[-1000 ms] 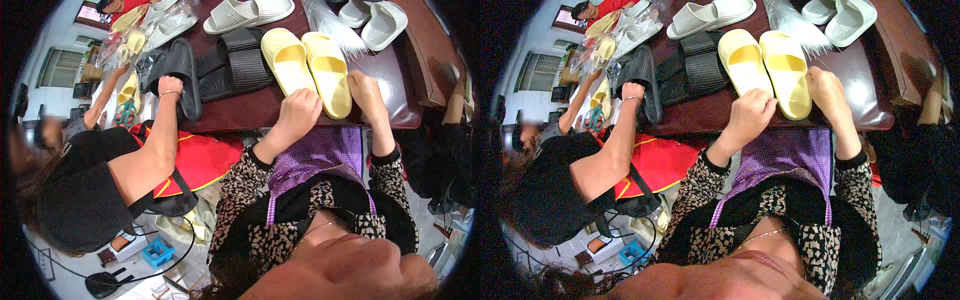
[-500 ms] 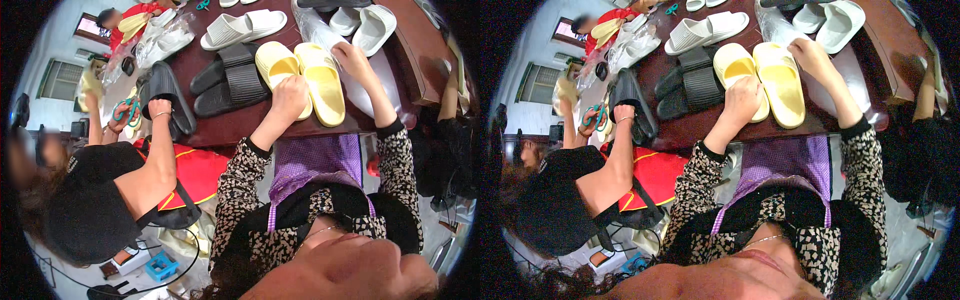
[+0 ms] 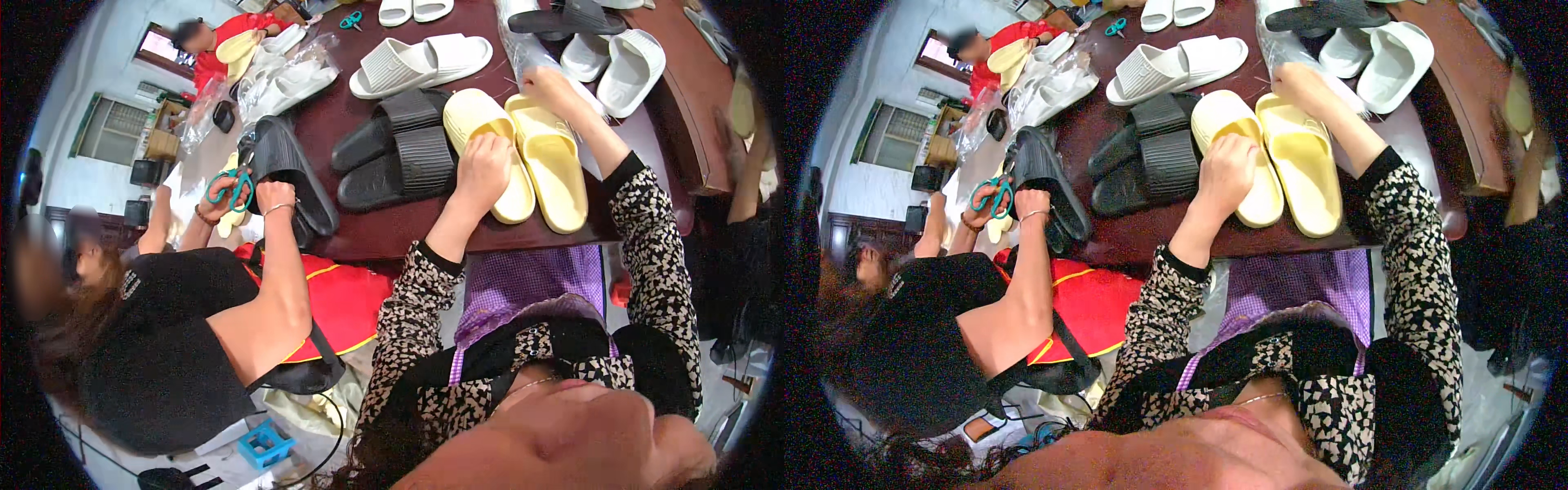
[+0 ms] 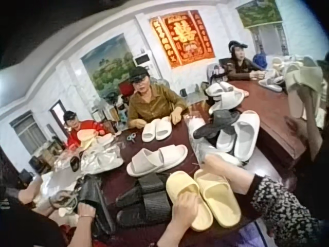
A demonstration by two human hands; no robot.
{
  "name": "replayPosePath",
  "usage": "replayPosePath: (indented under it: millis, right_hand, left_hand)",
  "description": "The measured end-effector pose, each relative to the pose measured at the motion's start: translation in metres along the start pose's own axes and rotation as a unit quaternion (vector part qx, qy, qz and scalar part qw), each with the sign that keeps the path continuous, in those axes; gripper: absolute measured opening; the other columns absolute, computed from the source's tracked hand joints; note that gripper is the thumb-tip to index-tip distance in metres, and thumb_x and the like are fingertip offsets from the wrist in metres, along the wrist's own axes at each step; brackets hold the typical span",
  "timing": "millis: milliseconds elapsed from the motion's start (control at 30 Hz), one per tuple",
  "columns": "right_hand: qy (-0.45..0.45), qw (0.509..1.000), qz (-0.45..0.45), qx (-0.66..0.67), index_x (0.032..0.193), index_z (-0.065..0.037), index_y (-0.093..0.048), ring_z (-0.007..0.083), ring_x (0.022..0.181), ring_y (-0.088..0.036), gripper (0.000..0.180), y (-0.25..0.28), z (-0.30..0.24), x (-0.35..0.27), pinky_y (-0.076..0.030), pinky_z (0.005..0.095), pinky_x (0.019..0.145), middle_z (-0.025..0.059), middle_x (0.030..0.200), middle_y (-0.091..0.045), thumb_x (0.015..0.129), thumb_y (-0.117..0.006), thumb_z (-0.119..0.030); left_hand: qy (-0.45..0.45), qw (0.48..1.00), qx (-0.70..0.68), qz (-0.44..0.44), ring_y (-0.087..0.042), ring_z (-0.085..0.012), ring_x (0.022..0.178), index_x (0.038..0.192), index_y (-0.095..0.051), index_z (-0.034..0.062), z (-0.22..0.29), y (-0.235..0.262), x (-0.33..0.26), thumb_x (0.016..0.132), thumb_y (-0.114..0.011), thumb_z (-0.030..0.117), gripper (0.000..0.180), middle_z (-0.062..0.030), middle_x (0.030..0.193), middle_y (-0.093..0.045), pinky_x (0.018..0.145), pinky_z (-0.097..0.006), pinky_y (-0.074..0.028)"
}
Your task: Trimming loose threads and inspecting slippers in a manufacturing setting.
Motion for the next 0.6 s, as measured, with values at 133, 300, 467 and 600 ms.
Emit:
replayPosePath:
  millis: [133,300,467,600]
  right_hand:
    - [0.047,0.980,0.022,0.193,0.081,0.001,-0.063,0.0268,0.070,-0.063,0.021,0.009,-0.023,0.018,-0.049,0.0354,0.067,0.0159,0.074,-0.064,0.074,-0.061,-0.019]
    - [0.084,0.937,-0.102,0.322,0.082,0.001,-0.063,0.0145,0.066,-0.057,0.017,-0.002,-0.068,0.040,-0.047,0.0277,0.063,0.0069,0.069,-0.061,0.075,-0.061,-0.014]
    - [0.096,0.939,-0.146,0.296,0.082,0.001,-0.064,0.0134,0.067,-0.058,0.018,-0.011,-0.092,0.044,-0.047,0.0269,0.063,0.0060,0.070,-0.063,0.074,-0.061,-0.015]
    - [0.023,0.914,-0.137,0.381,0.080,0.001,-0.063,0.0115,0.066,-0.055,0.015,0.001,-0.102,0.036,-0.046,0.0254,0.063,0.0036,0.068,-0.060,0.075,-0.059,-0.012]
  left_hand:
    - [-0.017,1.000,-0.002,0.010,-0.052,-0.0285,0.074,0.076,-0.054,0.0037,0.007,0.003,0.002,0.077,-0.055,0.010,0.006,-0.0110,0.075,-0.053,0.069,-0.039,-0.041]
    - [-0.028,0.999,-0.015,0.027,-0.051,-0.0283,0.072,0.077,-0.054,0.0039,0.012,0.008,0.003,0.077,-0.055,0.008,0.004,-0.0107,0.075,-0.052,0.068,-0.038,-0.041]
    - [-0.030,0.999,-0.022,0.015,-0.052,-0.0290,0.074,0.080,-0.054,0.0037,0.017,0.010,0.007,0.078,-0.057,0.006,0.005,-0.0108,0.077,-0.053,0.070,-0.038,-0.042]
    - [-0.023,0.999,-0.034,0.008,-0.053,-0.0298,0.077,0.083,-0.054,0.0029,0.017,0.014,0.008,0.078,-0.056,0.004,0.006,-0.0116,0.080,-0.054,0.071,-0.038,-0.043]
Point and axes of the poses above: each hand's wrist, its own x-axis towards the middle knuckle, its own y-axis out of the back of the hand, z = x × y, the point moved 4 cm from there along x, towards the middle knuckle
